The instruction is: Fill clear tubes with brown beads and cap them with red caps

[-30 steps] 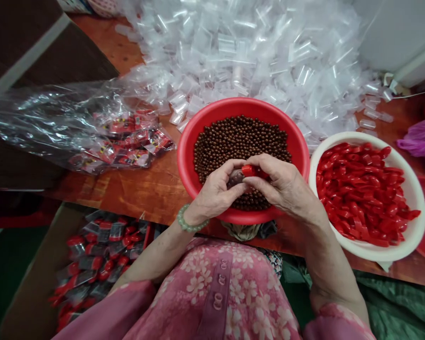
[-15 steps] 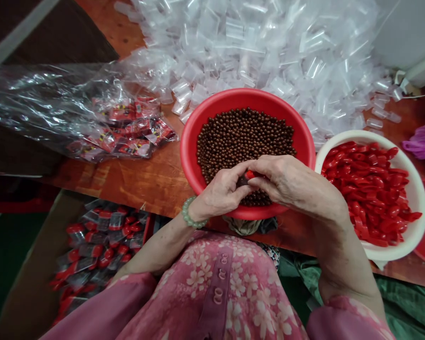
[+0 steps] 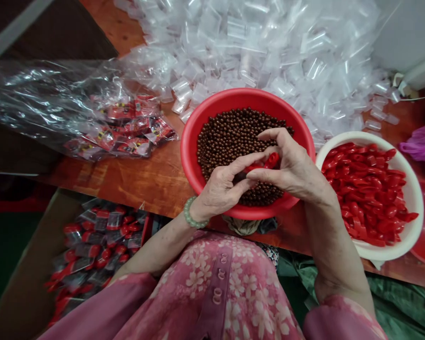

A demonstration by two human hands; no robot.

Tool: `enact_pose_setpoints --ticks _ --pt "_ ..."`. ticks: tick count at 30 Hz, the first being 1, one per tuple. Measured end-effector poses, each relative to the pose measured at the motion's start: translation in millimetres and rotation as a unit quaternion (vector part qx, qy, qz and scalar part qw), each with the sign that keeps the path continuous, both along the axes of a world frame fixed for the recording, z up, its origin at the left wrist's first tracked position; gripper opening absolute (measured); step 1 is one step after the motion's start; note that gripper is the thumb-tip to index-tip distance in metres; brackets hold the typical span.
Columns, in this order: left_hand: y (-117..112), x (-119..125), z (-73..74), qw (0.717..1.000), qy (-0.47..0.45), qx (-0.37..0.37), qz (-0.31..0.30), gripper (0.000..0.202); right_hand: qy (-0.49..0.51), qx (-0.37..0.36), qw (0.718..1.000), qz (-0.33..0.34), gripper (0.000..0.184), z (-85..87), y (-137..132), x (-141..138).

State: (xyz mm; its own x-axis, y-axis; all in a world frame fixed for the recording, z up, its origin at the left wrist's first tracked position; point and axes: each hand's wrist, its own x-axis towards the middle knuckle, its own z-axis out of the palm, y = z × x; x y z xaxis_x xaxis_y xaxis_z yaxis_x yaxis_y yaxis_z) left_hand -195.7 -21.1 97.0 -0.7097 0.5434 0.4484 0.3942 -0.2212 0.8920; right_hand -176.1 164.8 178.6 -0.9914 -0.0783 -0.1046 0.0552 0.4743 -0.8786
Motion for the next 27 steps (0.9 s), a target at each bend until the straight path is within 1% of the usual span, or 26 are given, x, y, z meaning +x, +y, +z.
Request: enact_pose_setpoints --ticks 2,5,7,8,10,12,15,18,21,22,25,27 --pt "-0.6 0.7 0.8 0.999 -0.052 0.012 -0.006 0.05 -0.011 -0.051 0.998 -0.027 0.064 -3.7 -1.1 6.0" --pt "-1.6 2.7 2.8 0.987 -0.159 0.023 -0.031 0.05 -0.023 -0.127 0.99 -0.054 0.044 -11.4 -2.9 15.0" --pt "-2.2 3.8 3.2 0.978 -0.206 0.019 -0.037 0.052 -0.005 -0.151 0.987 -0.058 0.032 -18.3 -4.2 18.8" --pt "-2.5 4.1 3.0 0.976 -0.215 0.017 -0.036 0.053 0.011 -0.148 0.987 -0.059 0.03 -21.5 -5.2 19.8" --pt "-3.2 4.2 2.2 0.977 -0.209 0.009 -0.032 0.058 0.049 -0.108 0.991 -0.065 0.034 -26.2 -8.5 20.6" --pt "-4.2 3.8 1.6 0.981 -0.193 -0.012 -0.023 0.062 0.08 -0.033 0.994 -0.064 0.04 -27.5 -13.5 20.4" --pt "-5.5 2.8 2.3 0.981 -0.184 -0.061 -0.003 0.066 0.114 0.068 0.991 -0.027 0.04 -25.2 -22.0 19.6" --pt "-6.5 1.9 5.6 0.975 -0.203 -0.091 0.01 0.067 0.13 0.125 0.984 0.008 0.04 -23.3 -26.8 19.4" --pt "-7.8 0.6 10.3 0.971 -0.218 -0.094 -0.001 0.062 0.15 0.164 0.974 0.047 0.045 -23.2 -25.7 19.9" --pt "-8.3 0.2 11.9 0.971 -0.224 -0.088 -0.009 0.058 0.161 0.176 0.969 0.067 0.049 -23.3 -24.6 20.2" --pt "-9.4 -0.4 14.8 0.962 -0.263 -0.065 -0.035 0.051 0.19 0.219 0.95 0.119 0.072 -24.7 -22.7 21.4" --pt "-9.2 0.0 14.6 0.952 -0.297 -0.054 -0.048 0.052 0.206 0.252 0.936 0.136 0.079 -27.7 -23.6 22.6"
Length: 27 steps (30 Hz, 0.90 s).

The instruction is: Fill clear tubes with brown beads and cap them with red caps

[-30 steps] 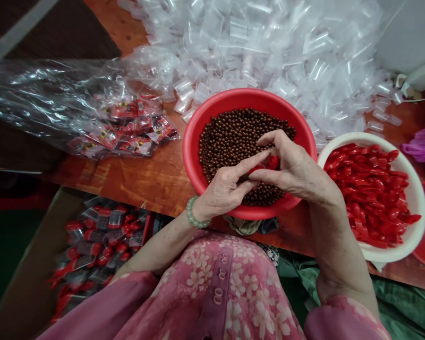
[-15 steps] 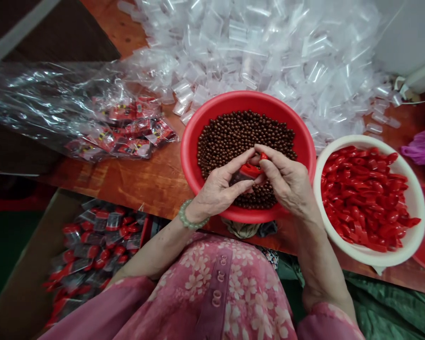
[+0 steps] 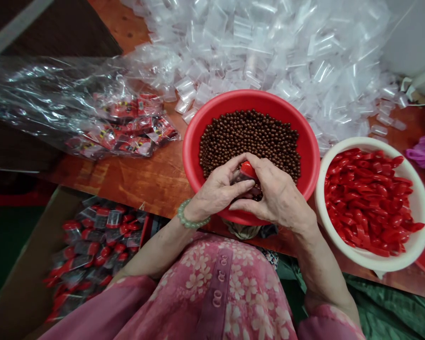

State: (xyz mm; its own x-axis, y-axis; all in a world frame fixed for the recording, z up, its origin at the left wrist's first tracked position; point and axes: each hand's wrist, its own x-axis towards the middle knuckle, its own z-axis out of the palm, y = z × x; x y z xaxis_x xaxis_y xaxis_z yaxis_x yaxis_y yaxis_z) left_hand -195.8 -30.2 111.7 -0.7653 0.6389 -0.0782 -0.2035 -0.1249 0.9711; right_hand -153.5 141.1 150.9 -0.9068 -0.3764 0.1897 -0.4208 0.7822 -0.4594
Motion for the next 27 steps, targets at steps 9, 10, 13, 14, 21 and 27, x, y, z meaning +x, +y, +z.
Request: enact_pose_setpoints --ticks 9,10,13,14,21,27 --pt "1.8 -0.8 -5.1 0.999 -0.01 0.014 0.033 0.055 0.081 0.133 0.986 -0.054 0.079 -14.9 -16.5 6.6" --pt "1.7 -1.4 -5.2 0.999 -0.004 0.012 0.039 0.052 0.088 0.147 0.983 -0.062 0.079 -15.2 -18.5 5.9" --pt "1.4 -2.9 -6.4 0.999 0.009 0.011 0.046 0.05 0.121 0.179 0.973 -0.08 0.072 -17.2 -22.4 2.8" --pt "1.2 -3.2 -7.0 0.999 0.018 0.009 0.047 0.05 0.128 0.184 0.971 -0.083 0.07 -18.7 -22.8 1.8" --pt "-2.0 -4.1 -7.0 0.997 0.069 -0.022 0.039 0.049 0.158 0.165 0.971 -0.07 0.064 -35.2 -15.7 -2.4" --pt "-2.5 -5.5 -2.1 0.995 0.081 -0.061 0.003 0.039 0.186 0.139 0.972 -0.032 0.065 -37.8 -10.4 -4.3"
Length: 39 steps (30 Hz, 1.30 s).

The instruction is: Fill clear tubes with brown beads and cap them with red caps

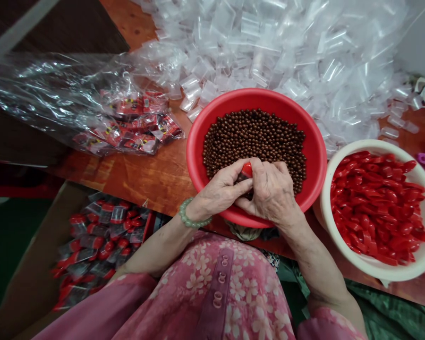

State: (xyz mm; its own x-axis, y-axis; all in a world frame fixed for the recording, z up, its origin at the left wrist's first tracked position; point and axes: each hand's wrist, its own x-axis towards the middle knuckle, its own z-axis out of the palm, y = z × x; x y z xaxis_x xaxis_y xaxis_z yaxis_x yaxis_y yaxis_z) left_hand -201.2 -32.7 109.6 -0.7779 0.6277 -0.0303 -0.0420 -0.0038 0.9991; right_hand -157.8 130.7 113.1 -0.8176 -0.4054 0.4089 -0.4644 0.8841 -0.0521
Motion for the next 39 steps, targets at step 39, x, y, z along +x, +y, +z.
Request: enact_pose_setpoints --ticks 39 --pt "18.2 -0.4 -0.1 0.965 -0.163 0.148 0.141 0.042 0.0 -0.12 0.992 0.031 0.087 -19.0 -1.3 -11.3"
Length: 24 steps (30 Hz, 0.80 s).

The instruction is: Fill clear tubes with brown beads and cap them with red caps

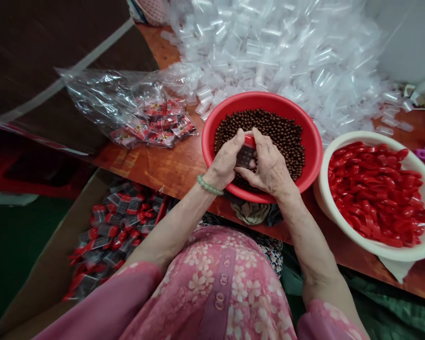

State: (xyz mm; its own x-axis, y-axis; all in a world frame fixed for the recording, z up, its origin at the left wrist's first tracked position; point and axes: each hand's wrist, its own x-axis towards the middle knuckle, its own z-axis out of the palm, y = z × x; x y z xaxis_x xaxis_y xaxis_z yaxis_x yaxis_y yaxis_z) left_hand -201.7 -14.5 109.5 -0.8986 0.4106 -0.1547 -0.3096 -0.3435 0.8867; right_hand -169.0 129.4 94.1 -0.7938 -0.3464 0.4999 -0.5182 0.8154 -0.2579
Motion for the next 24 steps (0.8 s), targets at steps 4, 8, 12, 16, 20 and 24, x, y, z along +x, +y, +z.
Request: enact_pose_setpoints --ticks 4,8,12,16,20,24 --pt "-3.4 -4.5 5.0 0.999 -0.035 0.031 0.027 0.061 -0.014 -0.02 1.0 0.01 0.089 -1.0 3.7 0.8" --pt "-3.2 -6.3 4.4 0.997 -0.056 0.048 0.016 0.057 -0.007 -0.029 1.0 0.001 0.083 0.7 1.4 3.1" --pt "-0.3 -2.3 4.0 0.996 -0.072 0.043 0.005 0.042 -0.008 -0.026 0.999 -0.017 0.078 2.6 -2.8 6.0" --pt "0.9 2.1 5.3 0.997 -0.061 0.045 -0.016 0.034 -0.005 0.012 0.999 -0.044 0.076 3.5 -5.3 8.8" --pt "1.8 3.7 5.9 0.998 -0.053 0.033 -0.025 0.035 -0.002 0.066 0.995 -0.076 0.072 3.3 -7.2 11.1" --pt "4.4 4.2 4.7 0.999 -0.052 0.012 -0.011 0.031 -0.003 0.145 0.984 -0.103 0.07 4.1 -8.7 9.8"
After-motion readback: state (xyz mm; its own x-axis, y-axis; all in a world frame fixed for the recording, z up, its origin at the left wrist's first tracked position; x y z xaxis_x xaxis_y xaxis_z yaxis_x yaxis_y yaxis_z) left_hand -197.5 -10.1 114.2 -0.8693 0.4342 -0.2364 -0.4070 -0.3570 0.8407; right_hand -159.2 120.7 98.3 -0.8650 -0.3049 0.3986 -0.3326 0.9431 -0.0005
